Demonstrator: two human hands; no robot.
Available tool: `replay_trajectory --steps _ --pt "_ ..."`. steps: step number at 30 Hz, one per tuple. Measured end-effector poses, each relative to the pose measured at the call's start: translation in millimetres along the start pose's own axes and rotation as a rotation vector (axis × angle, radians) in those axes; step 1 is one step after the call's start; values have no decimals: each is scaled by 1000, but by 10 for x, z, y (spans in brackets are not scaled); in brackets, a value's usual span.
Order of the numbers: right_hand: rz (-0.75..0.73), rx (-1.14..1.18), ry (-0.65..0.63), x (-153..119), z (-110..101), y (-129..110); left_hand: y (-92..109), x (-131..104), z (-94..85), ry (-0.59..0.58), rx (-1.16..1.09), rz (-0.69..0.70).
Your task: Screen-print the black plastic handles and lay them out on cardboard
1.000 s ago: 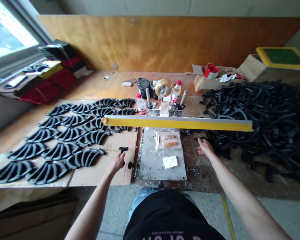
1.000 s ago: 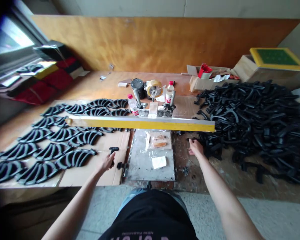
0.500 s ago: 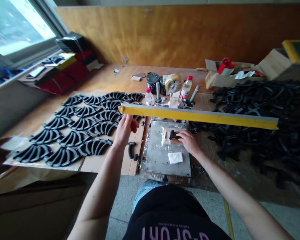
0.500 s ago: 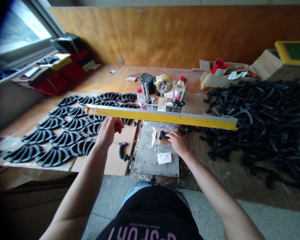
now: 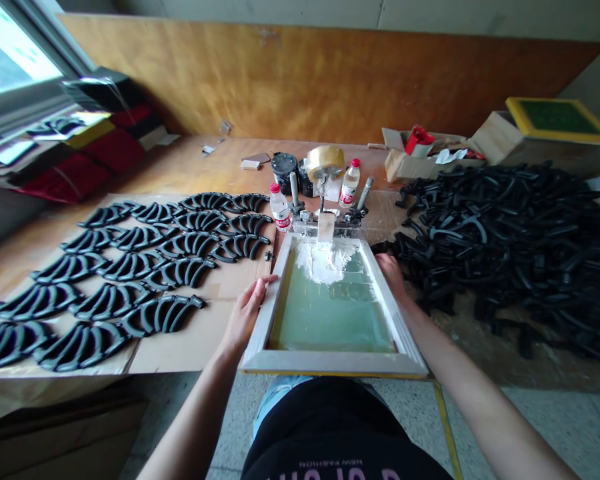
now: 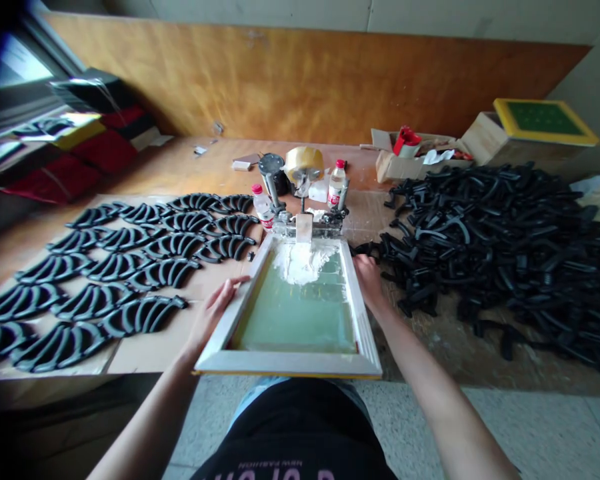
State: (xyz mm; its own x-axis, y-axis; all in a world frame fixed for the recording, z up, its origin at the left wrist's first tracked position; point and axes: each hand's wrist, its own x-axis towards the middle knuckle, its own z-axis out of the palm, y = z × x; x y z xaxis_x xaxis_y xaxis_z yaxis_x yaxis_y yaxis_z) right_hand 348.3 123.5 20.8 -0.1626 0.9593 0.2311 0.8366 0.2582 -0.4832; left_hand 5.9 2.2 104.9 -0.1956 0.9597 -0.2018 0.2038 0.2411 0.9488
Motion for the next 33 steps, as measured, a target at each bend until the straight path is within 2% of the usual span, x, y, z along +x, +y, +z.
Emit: replay_trajectory --steps 2,3,5,7,9,11,13,16,19,22,25,29,31,33 --pt "31 -4 118 241 -109 -45 -293 -39 59 -34 1 -78" --pt "-7 19 167 379 -126 -144 -433 -32 99 -41 0 -93" --pt "-170 48 201 644 -89 -451 -670 20 177 -25 38 -82" --pt "-305 4 127 830 12 -792 -821 90 222 -5 104 -61" --pt "-339 -85 2 877 130 -1038 -892 145 232 -16 145 -63" --pt "-343 -158 -113 768 214 -1132 -913 169 222 -30 165 -79" --pt "-412 -187 -187 551 225 -1098 -916 169 213 -31 173 -93" --pt "-649 -151 -271 247 104 -960 -913 153 220 -31 155 -110" --pt "-788 -72 -346 181 -27 -891 -889 139 236 -32 127 -113" --pt "-709 -66 -270 217 5 -907 -834 122 235 -16 110 -120" --pt "-687 -108 -141 82 141 -907 -792 106 219 -26 69 -133" --pt "-757 -75 -170 -117 173 -884 -798 105 203 -45 51 -132" --pt "-696 -45 -180 6 126 -929 -773 105 189 -44 40 -138" --pt "-584 -32 -148 288 71 -1009 -675 89 155 -54 16 -143"
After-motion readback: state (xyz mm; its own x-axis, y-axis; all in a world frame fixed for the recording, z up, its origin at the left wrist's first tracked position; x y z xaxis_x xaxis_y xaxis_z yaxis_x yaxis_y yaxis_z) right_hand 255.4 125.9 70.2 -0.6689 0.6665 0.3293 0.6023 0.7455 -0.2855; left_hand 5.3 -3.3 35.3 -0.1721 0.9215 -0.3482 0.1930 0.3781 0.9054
